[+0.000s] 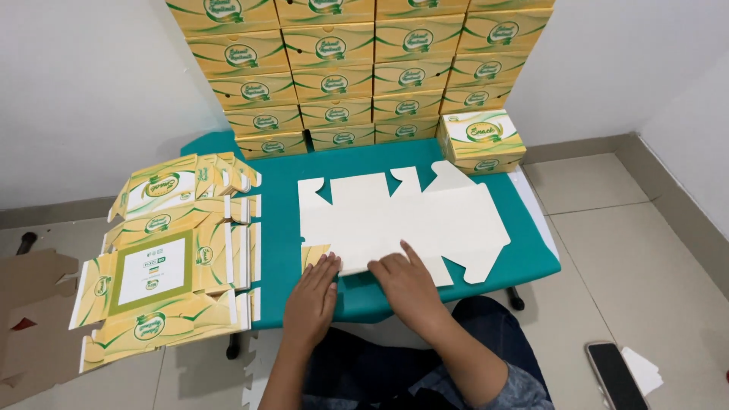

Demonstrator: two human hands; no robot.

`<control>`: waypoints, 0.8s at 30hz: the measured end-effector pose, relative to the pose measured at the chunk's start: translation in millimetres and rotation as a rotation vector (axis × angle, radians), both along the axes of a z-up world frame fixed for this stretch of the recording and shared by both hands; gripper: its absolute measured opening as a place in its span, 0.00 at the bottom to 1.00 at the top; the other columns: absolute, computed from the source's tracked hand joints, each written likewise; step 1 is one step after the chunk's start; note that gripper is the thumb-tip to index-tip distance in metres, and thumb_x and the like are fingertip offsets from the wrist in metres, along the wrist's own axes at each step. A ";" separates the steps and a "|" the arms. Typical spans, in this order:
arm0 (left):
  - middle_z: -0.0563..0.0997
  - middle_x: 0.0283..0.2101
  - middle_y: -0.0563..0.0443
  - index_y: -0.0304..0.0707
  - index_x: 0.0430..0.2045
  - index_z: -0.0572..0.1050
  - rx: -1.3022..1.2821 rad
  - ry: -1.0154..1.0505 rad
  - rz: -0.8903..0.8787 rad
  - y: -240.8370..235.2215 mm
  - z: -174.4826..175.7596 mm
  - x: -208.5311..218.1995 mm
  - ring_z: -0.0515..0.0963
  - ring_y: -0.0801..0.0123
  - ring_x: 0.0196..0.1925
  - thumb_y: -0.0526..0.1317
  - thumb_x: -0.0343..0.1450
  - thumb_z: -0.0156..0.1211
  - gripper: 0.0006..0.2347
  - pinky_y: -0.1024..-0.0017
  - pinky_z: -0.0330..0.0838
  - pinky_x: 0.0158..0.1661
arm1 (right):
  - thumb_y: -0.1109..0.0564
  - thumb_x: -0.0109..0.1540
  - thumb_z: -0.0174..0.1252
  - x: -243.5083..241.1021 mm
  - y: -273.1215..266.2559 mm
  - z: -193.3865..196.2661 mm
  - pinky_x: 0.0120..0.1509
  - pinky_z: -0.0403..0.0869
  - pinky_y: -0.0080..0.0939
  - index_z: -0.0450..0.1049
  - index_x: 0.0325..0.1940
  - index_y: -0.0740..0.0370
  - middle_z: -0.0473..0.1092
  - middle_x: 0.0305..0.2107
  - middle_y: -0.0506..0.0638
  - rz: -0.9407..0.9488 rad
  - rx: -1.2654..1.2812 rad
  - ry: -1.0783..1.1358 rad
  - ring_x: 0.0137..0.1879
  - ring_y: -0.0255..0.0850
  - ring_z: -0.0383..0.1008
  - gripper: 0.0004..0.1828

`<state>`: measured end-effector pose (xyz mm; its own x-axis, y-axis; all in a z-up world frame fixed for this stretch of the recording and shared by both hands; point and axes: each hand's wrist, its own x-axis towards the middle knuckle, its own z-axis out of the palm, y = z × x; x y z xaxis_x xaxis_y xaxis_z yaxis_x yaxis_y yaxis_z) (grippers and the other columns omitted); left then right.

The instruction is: The person assembles flat cardboard boxes by folding the sides and tucking the flaps to form a rectangular container. They repeat this process for multiple boxes, stacking the finished ones on the table.

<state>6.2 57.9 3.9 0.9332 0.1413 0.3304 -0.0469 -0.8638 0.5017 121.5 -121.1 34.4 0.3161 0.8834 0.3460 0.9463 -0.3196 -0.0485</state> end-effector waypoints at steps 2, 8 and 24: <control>0.61 0.65 0.48 0.36 0.60 0.60 -0.061 0.042 0.010 1.9 0.3 0.4 0.56 0.63 0.69 0.45 0.74 0.31 0.21 0.64 0.47 0.66 | 0.66 0.57 0.54 14.2 10.1 -8.8 0.58 0.65 0.53 0.69 0.53 0.59 0.68 0.37 0.52 -0.185 0.191 -0.062 0.44 0.49 0.69 0.20; 0.46 0.71 0.49 0.42 0.66 0.46 0.154 0.061 -0.021 -4.0 15.6 -0.4 0.48 0.64 0.72 0.50 0.74 0.38 0.27 0.64 0.44 0.66 | 0.53 0.64 0.43 40.9 37.8 -49.9 0.76 0.39 0.58 0.45 0.72 0.59 0.42 0.70 0.56 -0.414 0.071 -0.152 0.76 0.55 0.33 0.33; 0.42 0.72 0.49 0.38 0.67 0.42 0.632 0.056 0.201 -31.0 -4.2 6.6 0.38 0.50 0.73 0.83 0.53 0.45 0.57 0.51 0.35 0.66 | 0.50 0.67 0.37 -5.9 -16.9 -56.7 0.76 0.44 0.57 0.60 0.63 0.69 0.61 0.59 0.63 -0.345 -0.143 -0.228 0.66 0.49 0.61 0.26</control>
<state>12.8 26.9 -0.3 0.9271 0.1096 0.3584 0.1576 -0.9817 -0.1074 115.6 -138.0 -22.3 0.5307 0.7836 0.3231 0.7643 -0.6072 0.2172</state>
